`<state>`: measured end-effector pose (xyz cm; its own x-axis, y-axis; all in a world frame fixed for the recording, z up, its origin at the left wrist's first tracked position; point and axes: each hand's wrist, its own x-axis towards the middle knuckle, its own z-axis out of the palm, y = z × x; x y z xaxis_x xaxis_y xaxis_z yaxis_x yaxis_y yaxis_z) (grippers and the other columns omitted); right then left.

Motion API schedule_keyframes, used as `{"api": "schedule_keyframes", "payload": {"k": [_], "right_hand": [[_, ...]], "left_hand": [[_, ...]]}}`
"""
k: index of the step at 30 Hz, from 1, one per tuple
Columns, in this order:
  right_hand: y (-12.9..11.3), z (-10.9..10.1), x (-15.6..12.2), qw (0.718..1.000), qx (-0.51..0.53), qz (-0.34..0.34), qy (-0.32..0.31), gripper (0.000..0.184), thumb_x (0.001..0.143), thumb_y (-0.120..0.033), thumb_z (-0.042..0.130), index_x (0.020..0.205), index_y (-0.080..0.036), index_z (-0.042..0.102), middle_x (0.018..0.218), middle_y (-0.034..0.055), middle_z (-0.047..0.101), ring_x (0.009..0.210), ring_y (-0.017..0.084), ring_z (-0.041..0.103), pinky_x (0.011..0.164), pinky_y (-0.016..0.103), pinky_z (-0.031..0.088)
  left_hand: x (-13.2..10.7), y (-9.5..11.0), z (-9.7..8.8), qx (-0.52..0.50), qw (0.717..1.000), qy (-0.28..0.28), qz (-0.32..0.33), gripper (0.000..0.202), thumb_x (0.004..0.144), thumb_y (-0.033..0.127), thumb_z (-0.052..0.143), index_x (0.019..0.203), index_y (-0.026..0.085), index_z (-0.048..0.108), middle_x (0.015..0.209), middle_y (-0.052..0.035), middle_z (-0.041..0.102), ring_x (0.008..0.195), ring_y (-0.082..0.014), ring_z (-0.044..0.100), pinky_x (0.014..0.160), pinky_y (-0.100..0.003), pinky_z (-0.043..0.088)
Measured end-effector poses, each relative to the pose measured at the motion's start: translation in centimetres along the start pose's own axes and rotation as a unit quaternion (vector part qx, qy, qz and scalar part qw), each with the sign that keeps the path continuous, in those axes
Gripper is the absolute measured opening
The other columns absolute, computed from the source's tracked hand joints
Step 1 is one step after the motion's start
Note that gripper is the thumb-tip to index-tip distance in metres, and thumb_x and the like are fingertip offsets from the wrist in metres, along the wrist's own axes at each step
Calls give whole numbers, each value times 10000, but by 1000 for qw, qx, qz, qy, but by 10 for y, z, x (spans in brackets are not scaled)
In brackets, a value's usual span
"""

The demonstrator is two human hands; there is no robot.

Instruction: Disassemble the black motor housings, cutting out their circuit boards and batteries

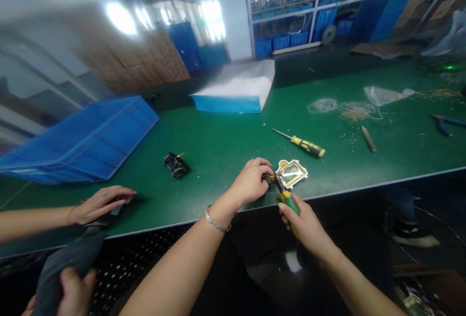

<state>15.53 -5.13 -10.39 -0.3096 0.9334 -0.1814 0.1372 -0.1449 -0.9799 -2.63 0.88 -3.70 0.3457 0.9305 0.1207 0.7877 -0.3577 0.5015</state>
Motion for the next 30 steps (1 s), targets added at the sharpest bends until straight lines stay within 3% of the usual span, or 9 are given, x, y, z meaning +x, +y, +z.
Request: {"api": "schedule_keyframes", "payload": {"k": [6,12,15,17,19,21,24,27,30], "right_hand": [[3,0,1,1000,9,-22,8,362,872,-487,528,1079,-189,535,653,-28,490,540,108,448,490,236,405],[0,-3,-1,994,105,-27,-16,302,866,-488,532,896,-188,513,700,-10,519,555,109,465,516,248,426],[-13,-31,3,992,41,-84,89,314,876,-485,515,1002,-199,540,774,15,573,625,137,516,619,291,460],[-18,-63,16,957,-100,-127,240,423,843,-486,565,1160,-210,525,908,59,616,772,189,569,737,343,465],[-16,-101,36,891,-251,-164,341,554,821,-474,591,1279,-185,478,1120,134,590,1000,267,553,871,408,424],[-6,-136,58,830,-368,-175,382,653,793,-469,617,1313,-105,465,1152,215,563,1062,331,521,878,442,408],[10,-167,79,774,-473,-144,396,657,767,-465,646,1279,-75,518,1092,267,574,1009,391,524,807,494,402],[7,-158,78,752,-479,-219,395,494,811,-406,611,1198,-101,580,1139,250,567,1092,386,481,890,510,369],[-15,-111,64,794,-409,-333,302,352,883,-310,530,1204,-167,556,1171,148,584,1119,273,499,993,433,368]], "left_hand": [[2,-1,2,-12,1000,1,5,253,686,43,493,809,199,650,1152,-38,554,1095,-220,514,1008,-387,414],[3,-3,0,-45,999,-3,0,224,679,36,514,784,190,638,1139,-47,548,1089,-216,525,1006,-386,417],[1,-5,-1,-72,997,9,4,353,683,106,623,1024,197,613,1211,-69,503,1149,-222,495,1058,-379,385],[-1,-7,-1,-89,996,15,6,643,640,184,733,1241,210,508,1309,-92,432,1231,-240,435,1100,-382,345],[-4,-11,-2,-101,995,14,8,920,573,248,814,1376,216,366,1387,-115,355,1296,-263,369,1132,-399,300],[-6,-15,-2,-107,994,13,3,1074,519,297,856,1423,204,282,1425,-138,313,1328,-288,327,1148,-428,266],[-8,-22,1,-116,993,21,-20,1184,467,351,881,1439,173,229,1443,-172,293,1341,-322,305,1149,-466,248],[-9,-26,4,-128,990,29,-41,1223,452,373,884,1441,163,197,1440,-186,304,1332,-335,318,1137,-483,261],[-10,-27,7,-127,990,28,-51,1178,459,346,876,1425,174,225,1408,-175,362,1303,-335,360,1119,-494,283]]}}
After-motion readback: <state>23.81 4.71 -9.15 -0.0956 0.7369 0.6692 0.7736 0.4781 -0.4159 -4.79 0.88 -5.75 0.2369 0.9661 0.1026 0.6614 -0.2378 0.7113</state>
